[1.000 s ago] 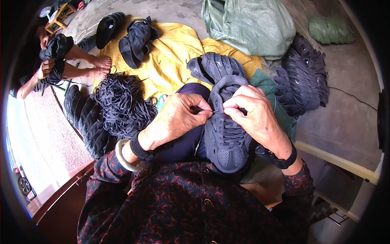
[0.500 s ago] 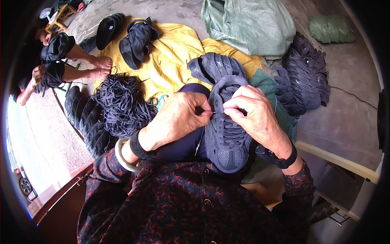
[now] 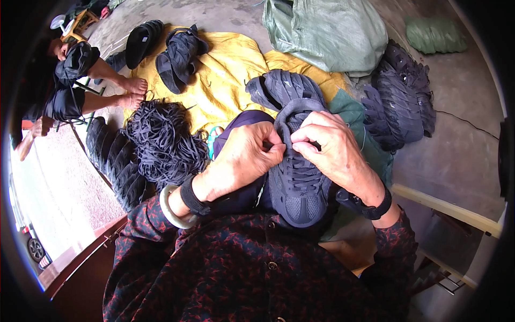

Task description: The recorder is lacing a shoe in a workshop setting.

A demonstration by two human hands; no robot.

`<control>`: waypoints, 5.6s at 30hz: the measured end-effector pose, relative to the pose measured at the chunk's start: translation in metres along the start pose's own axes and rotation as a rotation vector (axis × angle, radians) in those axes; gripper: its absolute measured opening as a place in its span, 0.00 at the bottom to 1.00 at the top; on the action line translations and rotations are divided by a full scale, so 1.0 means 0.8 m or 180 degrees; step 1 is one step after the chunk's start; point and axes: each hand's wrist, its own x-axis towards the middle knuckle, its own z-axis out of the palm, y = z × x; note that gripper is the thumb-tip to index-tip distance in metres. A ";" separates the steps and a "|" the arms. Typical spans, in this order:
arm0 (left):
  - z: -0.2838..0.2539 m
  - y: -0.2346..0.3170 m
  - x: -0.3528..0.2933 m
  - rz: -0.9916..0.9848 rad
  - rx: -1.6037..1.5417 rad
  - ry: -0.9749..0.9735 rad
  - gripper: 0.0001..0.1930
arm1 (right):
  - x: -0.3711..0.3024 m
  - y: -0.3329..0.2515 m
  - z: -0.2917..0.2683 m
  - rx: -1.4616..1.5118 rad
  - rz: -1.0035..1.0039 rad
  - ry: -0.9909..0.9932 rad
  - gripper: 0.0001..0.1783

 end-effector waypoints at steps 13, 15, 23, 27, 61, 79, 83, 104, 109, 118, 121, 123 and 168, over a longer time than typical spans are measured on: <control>-0.038 0.003 0.002 -0.0380 -0.0649 -0.0623 0.12 | 0.002 -0.014 -0.030 -0.1021 -0.0515 -0.0102 0.04; -0.041 -0.003 0.001 -0.0446 -0.0847 -0.0664 0.13 | 0.001 -0.012 -0.052 -0.1452 -0.0425 -0.0066 0.05; -0.040 -0.019 0.011 -0.0760 -0.2943 -0.0652 0.11 | -0.019 0.047 -0.117 -0.1883 0.0418 0.0199 0.05; -0.040 0.003 0.004 -0.0952 -0.3097 -0.0121 0.14 | -0.029 0.054 -0.099 -0.1425 0.0808 0.0107 0.05; -0.078 -0.024 -0.037 -0.0848 -0.0051 -0.0608 0.11 | 0.029 -0.042 -0.030 -0.0327 -0.0404 -0.0670 0.12; -0.082 -0.025 -0.042 -0.0602 0.0317 -0.0707 0.11 | 0.075 -0.019 -0.025 0.0302 0.0940 -0.0958 0.16; -0.080 -0.023 -0.042 -0.0553 0.0422 -0.0683 0.12 | 0.076 -0.005 -0.029 0.0380 0.0460 -0.1507 0.20; -0.117 0.012 -0.063 -0.0493 -0.0424 -0.0944 0.09 | 0.094 -0.044 0.015 0.0822 -0.0545 -0.0774 0.16; -0.112 0.029 -0.067 -0.0100 -0.0430 -0.1075 0.14 | 0.096 -0.044 0.037 0.1743 -0.0883 -0.1177 0.22; -0.120 0.040 -0.071 -0.0063 -0.0280 -0.1019 0.15 | 0.096 -0.041 0.026 0.1769 -0.0458 -0.1583 0.15; -0.124 0.031 -0.070 0.0220 0.0390 -0.0871 0.13 | 0.081 -0.044 -0.009 0.1283 -0.0241 -0.1278 0.15; -0.129 0.016 -0.073 0.0308 0.0599 -0.0854 0.11 | 0.071 -0.040 -0.033 0.0724 -0.0114 -0.1143 0.14; -0.028 0.000 -0.011 0.0053 0.0167 -0.0551 0.09 | -0.012 -0.022 -0.011 -0.0788 -0.0300 0.0087 0.03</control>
